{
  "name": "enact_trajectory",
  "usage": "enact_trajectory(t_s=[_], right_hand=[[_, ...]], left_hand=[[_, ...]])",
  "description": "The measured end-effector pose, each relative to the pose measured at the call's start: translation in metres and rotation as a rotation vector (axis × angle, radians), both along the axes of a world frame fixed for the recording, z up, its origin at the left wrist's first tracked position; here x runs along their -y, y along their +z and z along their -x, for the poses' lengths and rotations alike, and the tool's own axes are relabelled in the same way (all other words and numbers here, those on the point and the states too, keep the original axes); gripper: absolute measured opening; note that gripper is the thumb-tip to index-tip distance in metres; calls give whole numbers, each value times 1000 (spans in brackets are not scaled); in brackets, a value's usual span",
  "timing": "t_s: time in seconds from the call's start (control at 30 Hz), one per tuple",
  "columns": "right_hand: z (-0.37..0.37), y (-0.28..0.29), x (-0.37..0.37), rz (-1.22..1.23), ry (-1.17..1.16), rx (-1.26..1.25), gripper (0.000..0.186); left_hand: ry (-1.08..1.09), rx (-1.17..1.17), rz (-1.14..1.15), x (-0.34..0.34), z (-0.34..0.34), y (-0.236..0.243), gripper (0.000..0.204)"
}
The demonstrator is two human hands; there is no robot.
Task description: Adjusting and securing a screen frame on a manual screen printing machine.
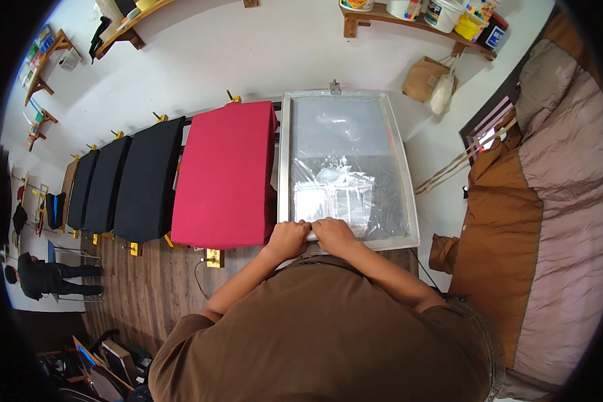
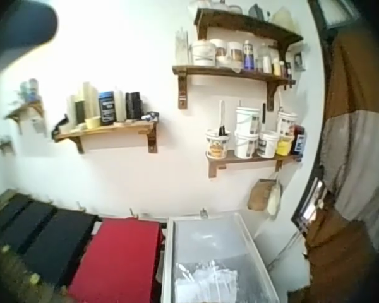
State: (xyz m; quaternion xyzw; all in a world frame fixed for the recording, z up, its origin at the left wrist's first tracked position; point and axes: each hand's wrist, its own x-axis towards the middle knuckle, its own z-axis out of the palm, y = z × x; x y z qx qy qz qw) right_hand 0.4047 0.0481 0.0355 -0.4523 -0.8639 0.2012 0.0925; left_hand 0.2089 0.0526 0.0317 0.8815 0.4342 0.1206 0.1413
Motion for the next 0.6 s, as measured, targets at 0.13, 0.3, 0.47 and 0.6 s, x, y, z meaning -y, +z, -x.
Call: enact_trajectory(t_s=[0.13,0.3,0.47,0.6], right_hand=[[0,6,1,46,9,-5,16],[1,16,-14,147,21,83,16],[-6,29,-54,253,67,85,20],[-4,33,-84,199,63,92,18]], left_hand=[[-19,-44,73,0,2,12,9],[-45,-118,158,-16,4,21,15],[-58,-179,401,-52,0,44,24],[-32,-148,319,-78,1,49,23]])
